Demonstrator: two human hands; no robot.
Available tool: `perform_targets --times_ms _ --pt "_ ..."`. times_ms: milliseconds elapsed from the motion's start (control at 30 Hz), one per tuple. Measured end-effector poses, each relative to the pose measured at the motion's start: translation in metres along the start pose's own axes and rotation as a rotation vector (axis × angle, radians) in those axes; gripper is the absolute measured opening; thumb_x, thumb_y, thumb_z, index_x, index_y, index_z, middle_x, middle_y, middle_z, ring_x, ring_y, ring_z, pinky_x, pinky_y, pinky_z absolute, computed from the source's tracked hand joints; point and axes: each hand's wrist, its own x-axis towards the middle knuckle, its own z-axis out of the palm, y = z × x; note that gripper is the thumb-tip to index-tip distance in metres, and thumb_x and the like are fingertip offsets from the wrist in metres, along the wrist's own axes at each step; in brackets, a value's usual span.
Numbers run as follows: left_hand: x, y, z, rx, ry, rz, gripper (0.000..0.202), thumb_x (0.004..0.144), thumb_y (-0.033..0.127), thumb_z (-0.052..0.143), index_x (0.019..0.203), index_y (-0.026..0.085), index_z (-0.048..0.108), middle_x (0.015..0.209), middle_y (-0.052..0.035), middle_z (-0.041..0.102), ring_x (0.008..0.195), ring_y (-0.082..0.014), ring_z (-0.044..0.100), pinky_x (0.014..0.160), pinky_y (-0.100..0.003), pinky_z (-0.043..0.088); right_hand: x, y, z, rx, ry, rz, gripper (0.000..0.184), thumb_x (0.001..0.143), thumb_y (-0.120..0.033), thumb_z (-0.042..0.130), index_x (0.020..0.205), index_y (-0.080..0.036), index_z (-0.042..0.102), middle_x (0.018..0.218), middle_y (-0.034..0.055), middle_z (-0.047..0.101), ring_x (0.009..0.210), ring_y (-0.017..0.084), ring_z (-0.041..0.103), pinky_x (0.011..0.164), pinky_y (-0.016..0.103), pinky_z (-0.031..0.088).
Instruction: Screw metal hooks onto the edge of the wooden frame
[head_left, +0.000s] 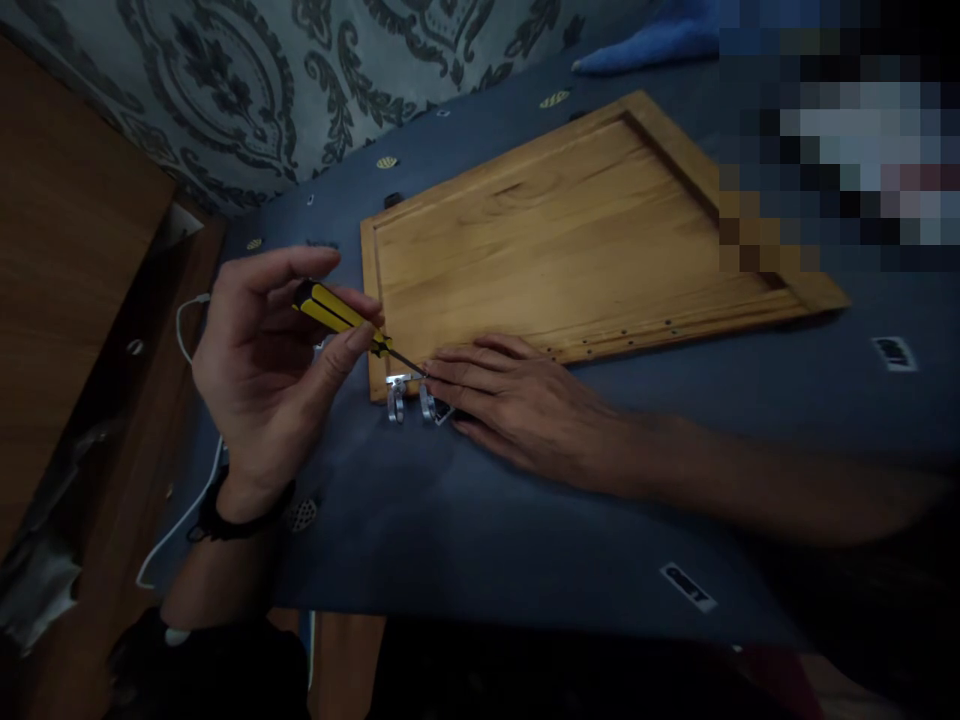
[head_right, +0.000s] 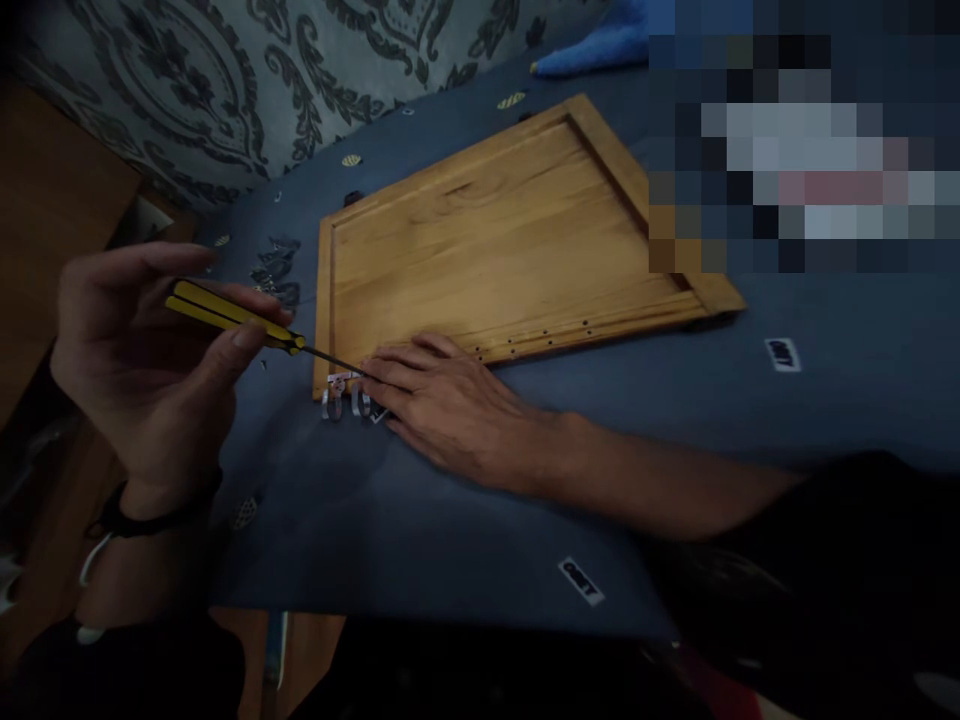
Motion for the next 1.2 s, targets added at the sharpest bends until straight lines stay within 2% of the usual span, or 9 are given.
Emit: perform_targets --times_ms 100,233,367,500,733,800,933,1100,1200 --pt "0.0020 0.0029 0.0002 0.005 0.068 0.020 0.037 0.086 0.017 0.080 0.118 0.032 0.069 0.098 0.0021 0.072 0.091 -0.0196 0.077 0.079 -0.039 0.071 -0.0001 -0.0003 0.0006 0.016 0.002 0.016 0.042 0.105 -0.023 0.044 0.143 -0.014 0.060 0.142 0.0138 0.067 0.137 0.028 0.056 0.114 0.054 0.043" --pt "0.0057 0.0055 -0.0007 0.017 0.147 0.106 0.035 0.084 0.015 0.082 0.115 0.023 0.069 0.098 0.0029 0.068 0.088 -0.0161 0.077 0.076 -0.037 0.070 -0.0011 -0.0002 0.0016 0.013 0.016 0.013 0.040 0.105 -0.023 0.045 0.142 -0.013 0.060 0.142 0.0122 0.067 0.137 0.026 0.056 0.116 0.051 0.042" --pt "0.0042 0.0046 0.0005 -0.003 0.085 0.112 0.041 0.083 0.006 0.081 0.117 0.026 0.070 0.103 0.0022 0.069 0.089 -0.0149 0.076 0.075 -0.031 0.069 -0.0016 0.0002 0.0019 -0.005 0.029 -0.003 0.040 0.106 -0.024 0.044 0.141 -0.011 0.060 0.142 0.0130 0.067 0.137 0.026 0.057 0.116 0.050 0.041" --pt "0.0002 0.0038 0.0017 -0.002 0.067 0.056 0.042 0.085 0.009 0.080 0.118 0.033 0.071 0.117 0.0037 0.066 0.093 -0.0154 0.075 0.077 -0.033 0.070 -0.0011 0.0000 0.0010 -0.007 0.021 0.008 0.040 0.106 -0.024 0.044 0.141 -0.013 0.061 0.143 0.0119 0.067 0.137 0.026 0.057 0.115 0.050 0.042" --pt "0.0004 -0.0034 0.0009 0.029 0.006 0.089 0.044 0.087 0.011 0.078 0.123 0.036 0.069 0.116 0.0038 0.066 0.092 -0.0147 0.075 0.080 -0.032 0.070 -0.0007 0.0005 0.0023 -0.009 0.018 0.005 0.042 0.107 -0.025 0.042 0.143 -0.014 0.059 0.142 0.0127 0.067 0.137 0.026 0.057 0.114 0.050 0.042" --pt "0.0005 -0.0045 0.0009 0.043 -0.002 0.103 0.042 0.088 0.016 0.079 0.123 0.036 0.068 0.115 0.0038 0.066 0.092 -0.0148 0.076 0.080 -0.031 0.070 -0.0008 0.0006 0.0028 -0.012 0.025 0.001 0.042 0.107 -0.025 0.042 0.143 -0.013 0.058 0.142 0.0127 0.067 0.137 0.026 0.057 0.113 0.050 0.042" --pt "-0.0006 -0.0019 0.0016 0.105 0.009 0.028 0.036 0.088 0.033 0.080 0.121 0.040 0.067 0.117 0.0031 0.065 0.096 -0.0189 0.077 0.081 -0.037 0.069 -0.0005 -0.0007 0.0006 -0.022 0.023 -0.009 0.042 0.106 -0.024 0.043 0.142 -0.010 0.059 0.142 0.0130 0.067 0.135 0.027 0.057 0.114 0.049 0.042" --pt "-0.0016 -0.0005 0.0011 0.122 -0.005 0.004 0.034 0.091 0.033 0.077 0.122 0.039 0.065 0.117 0.0018 0.065 0.097 -0.0202 0.076 0.082 -0.039 0.067 0.0005 -0.0032 -0.0049 -0.019 -0.019 0.004 0.041 0.107 -0.022 0.042 0.140 -0.008 0.061 0.142 0.0125 0.067 0.136 0.028 0.056 0.115 0.048 0.041" --pt "-0.0016 -0.0028 -0.0003 0.174 -0.009 0.017 0.035 0.091 0.035 0.077 0.124 0.038 0.065 0.116 -0.0005 0.065 0.097 -0.0212 0.074 0.076 -0.039 0.067 0.0004 -0.0029 -0.0046 -0.013 -0.039 0.011 0.042 0.107 -0.022 0.042 0.143 -0.008 0.058 0.145 0.0114 0.065 0.137 0.028 0.056 0.116 0.049 0.040"
